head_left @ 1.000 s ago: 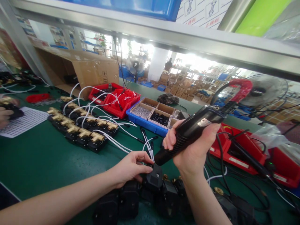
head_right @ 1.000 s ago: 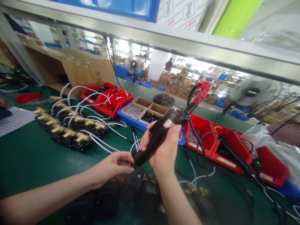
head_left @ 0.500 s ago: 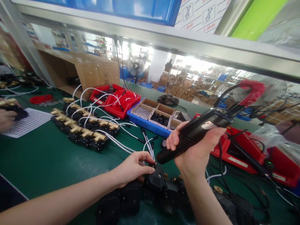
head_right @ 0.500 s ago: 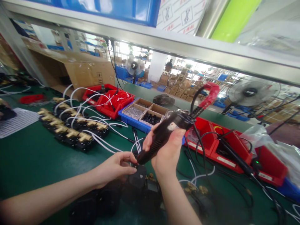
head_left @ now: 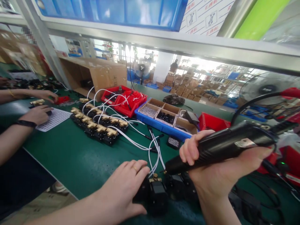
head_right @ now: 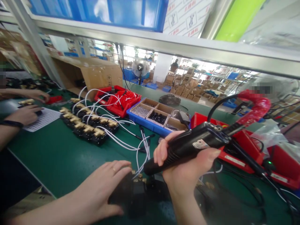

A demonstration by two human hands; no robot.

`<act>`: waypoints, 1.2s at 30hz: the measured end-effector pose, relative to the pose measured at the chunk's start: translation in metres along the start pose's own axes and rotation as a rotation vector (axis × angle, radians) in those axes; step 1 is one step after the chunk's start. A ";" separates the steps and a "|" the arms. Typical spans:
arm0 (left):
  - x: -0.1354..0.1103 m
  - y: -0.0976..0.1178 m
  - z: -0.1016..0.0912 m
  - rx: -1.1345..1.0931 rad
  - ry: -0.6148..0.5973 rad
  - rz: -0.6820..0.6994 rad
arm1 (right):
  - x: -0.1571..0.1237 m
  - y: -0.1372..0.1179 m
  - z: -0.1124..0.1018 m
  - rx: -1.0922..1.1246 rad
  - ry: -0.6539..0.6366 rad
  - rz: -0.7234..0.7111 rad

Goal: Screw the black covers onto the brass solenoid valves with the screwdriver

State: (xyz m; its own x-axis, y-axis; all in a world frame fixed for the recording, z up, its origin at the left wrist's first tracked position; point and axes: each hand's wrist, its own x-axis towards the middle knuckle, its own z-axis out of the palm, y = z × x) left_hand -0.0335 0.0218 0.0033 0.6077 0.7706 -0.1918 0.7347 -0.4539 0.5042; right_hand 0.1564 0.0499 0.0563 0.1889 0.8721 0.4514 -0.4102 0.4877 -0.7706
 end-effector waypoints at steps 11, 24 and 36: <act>0.040 -0.053 -0.017 -0.389 0.092 0.066 | 0.012 0.006 0.018 -0.032 0.094 0.001; 0.055 -0.081 0.018 -1.164 0.202 0.030 | 0.034 0.046 0.045 0.005 0.068 0.045; 0.054 -0.081 0.029 -1.376 0.213 -0.028 | 0.036 0.063 0.067 -0.082 -0.050 0.110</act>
State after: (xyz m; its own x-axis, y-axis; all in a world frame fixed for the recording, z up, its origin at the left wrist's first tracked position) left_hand -0.0517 0.0874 -0.0723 0.4495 0.8809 -0.1483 -0.2129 0.2669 0.9399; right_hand 0.0777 0.1098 0.0543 0.1016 0.9184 0.3823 -0.3513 0.3927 -0.8499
